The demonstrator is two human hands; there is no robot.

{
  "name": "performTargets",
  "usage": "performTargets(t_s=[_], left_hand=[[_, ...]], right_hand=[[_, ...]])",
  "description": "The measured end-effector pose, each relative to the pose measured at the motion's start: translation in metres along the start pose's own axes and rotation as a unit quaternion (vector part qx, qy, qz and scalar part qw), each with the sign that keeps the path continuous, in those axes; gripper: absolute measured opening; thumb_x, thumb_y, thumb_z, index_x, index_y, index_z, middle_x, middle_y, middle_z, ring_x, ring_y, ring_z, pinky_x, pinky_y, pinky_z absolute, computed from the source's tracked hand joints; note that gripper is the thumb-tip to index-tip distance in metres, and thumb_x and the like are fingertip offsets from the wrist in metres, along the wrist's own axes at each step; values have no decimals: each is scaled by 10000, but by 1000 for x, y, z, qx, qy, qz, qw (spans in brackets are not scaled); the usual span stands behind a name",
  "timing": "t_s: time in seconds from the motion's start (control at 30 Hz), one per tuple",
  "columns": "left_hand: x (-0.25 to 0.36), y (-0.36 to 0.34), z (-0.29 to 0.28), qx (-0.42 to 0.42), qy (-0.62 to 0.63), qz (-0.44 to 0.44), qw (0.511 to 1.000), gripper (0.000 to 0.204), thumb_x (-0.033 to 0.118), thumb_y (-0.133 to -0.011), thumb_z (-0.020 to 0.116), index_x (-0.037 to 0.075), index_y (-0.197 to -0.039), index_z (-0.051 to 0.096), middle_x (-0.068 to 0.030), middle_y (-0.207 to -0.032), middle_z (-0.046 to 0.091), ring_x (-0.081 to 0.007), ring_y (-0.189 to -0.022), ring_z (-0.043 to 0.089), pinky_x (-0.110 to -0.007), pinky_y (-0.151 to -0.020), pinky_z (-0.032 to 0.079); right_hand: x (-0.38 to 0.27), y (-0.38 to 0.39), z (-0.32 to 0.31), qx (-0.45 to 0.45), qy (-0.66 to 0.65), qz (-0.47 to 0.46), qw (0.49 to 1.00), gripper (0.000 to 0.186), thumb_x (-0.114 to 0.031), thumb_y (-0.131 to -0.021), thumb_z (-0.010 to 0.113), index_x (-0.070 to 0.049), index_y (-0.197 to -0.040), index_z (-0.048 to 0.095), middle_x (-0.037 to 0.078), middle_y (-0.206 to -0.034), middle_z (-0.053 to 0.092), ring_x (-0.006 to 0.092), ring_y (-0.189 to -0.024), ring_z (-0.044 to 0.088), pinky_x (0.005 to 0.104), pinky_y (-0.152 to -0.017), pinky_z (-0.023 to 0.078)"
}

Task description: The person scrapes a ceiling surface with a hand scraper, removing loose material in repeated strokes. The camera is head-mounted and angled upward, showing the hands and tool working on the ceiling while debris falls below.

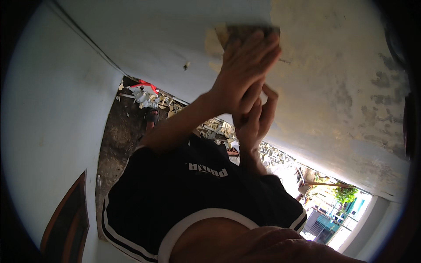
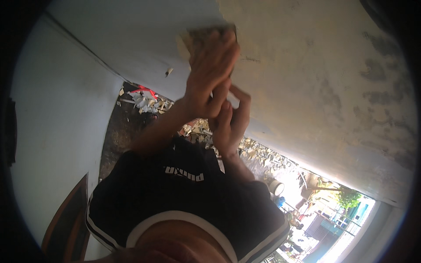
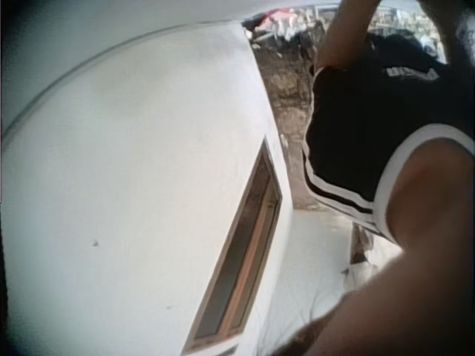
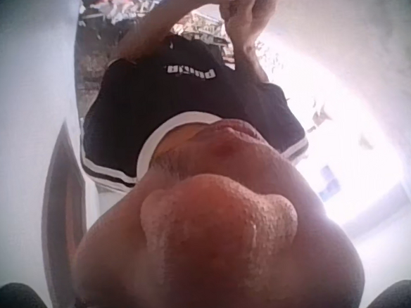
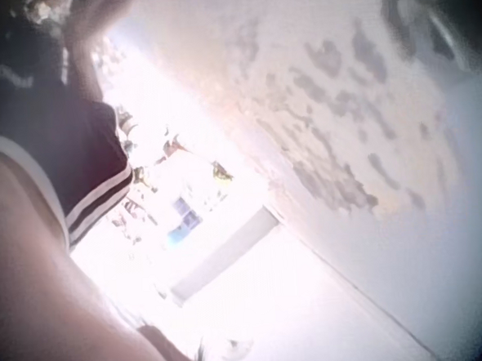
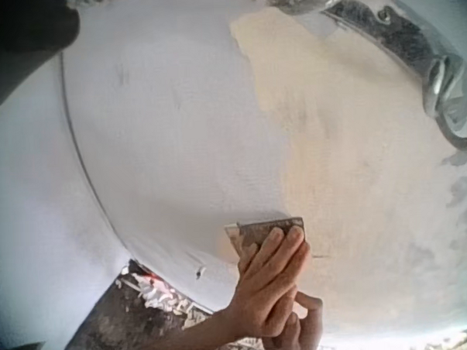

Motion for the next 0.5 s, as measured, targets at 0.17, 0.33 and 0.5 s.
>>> performTargets(t_s=[0.17, 0.33, 0.5], left_hand=[[2, -28, -26, 29, -23, 36, 999, 534, 141, -934, 453, 23, -1454, 477, -138, -1566, 381, -305, -1476, 300, -489, -1179, 148], [-16, 43, 2, -50, 2, -34, 998, 523, 91, -931, 459, 55, -1452, 493, -89, -1565, 398, -283, -1468, 318, -480, -1173, 197], [-13, -3, -33, -41, -53, 30, 997, 547, 102, -869, 494, 25, -1408, 544, -138, -1499, 485, -297, -1452, 361, -460, -1172, 203]], right_hand=[[-20, -12, 21, -29, -30, -36, 998, 317, -225, -1060, 401, 7, -1257, 489, -61, -547, 440, 7, -419, 365, 195, -393, 243], [54, 36, 15, 2, -88, 72, 994, 386, -297, -1064, 412, 4, -1306, 409, -13, -666, 539, 22, -470, 404, 187, -436, 293], [32, 12, 37, -13, -63, -1, 998, 411, -313, -1063, 407, 7, -1320, 386, 32, -763, 571, 27, -485, 423, 193, -439, 307]])
Point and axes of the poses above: each hand's wrist, its own y-axis away from the middle knuckle, its own z-axis out of the palm, x = y × z, the point moved 9 cm from there along -y, towards the middle knuckle
